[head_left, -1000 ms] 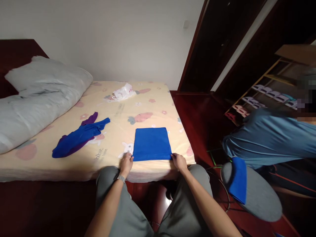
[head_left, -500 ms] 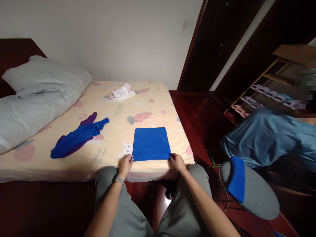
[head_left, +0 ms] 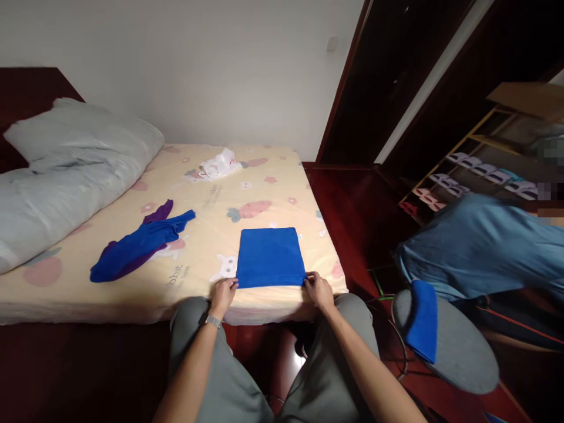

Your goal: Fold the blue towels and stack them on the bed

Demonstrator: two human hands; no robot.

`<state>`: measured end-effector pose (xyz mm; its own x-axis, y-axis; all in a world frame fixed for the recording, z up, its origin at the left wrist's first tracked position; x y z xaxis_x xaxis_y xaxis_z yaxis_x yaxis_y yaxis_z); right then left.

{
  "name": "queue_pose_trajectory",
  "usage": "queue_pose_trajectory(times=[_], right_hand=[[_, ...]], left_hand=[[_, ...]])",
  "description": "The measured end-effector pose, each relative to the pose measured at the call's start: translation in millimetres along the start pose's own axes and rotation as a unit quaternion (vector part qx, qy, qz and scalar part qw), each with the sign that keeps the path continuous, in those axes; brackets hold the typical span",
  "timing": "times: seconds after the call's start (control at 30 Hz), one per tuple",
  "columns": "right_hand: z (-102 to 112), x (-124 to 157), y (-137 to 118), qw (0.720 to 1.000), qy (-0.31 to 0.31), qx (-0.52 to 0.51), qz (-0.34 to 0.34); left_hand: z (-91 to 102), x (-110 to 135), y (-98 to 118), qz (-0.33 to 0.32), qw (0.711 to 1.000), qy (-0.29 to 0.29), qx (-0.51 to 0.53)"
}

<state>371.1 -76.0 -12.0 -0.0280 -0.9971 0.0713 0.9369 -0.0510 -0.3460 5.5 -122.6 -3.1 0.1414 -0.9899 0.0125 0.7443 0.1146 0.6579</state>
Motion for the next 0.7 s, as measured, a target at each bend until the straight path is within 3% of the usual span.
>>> queue_pose_trajectory(times=[0.1, 0.2, 0.33, 0.4, 0.53, 0.7], right_hand=[[10.2, 3.1, -6.5, 0.998, 0.049, 0.039, 0.004], [13.5, 11.6, -27.3, 0.992, 0.074, 0.048, 0.085], [-9.5, 36.5, -76.6, 0.969, 0.016, 0.045, 0.243], [-28.6, 50.8, -102.2, 0.957, -0.030, 0.065, 0.281], [-57.7, 68.1, -137.6, 0.955, -0.087, 0.103, 0.262], [-65.4, 70.1, -145.3, 0.958, -0.098, 0.159, 0.217]], left_hand=[[10.3, 1.6, 7.6, -0.027, 0.999, 0.027, -0.005], [11.5, 7.7, 23.8, -0.096, 0.994, 0.047, -0.032], [-18.3, 23.8, 47.0, -0.165, 0.981, -0.035, -0.094], [-38.0, 33.0, 53.9, -0.170, 0.975, -0.074, -0.125], [-62.1, 45.6, 56.3, -0.149, 0.961, -0.104, -0.206], [-57.1, 46.5, 47.4, -0.084, 0.953, -0.092, -0.275]])
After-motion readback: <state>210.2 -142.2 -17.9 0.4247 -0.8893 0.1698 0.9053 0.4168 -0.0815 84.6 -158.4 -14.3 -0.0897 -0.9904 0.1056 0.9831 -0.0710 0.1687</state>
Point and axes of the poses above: each hand's wrist, its own x-axis away from the middle knuckle, its own z-axis out of the back of the hand, y = z × x, the point moved 3 cm from there along -x, towards the middle knuckle, and after that the axes turned 8 degrees about x, right-handed, at the moved point
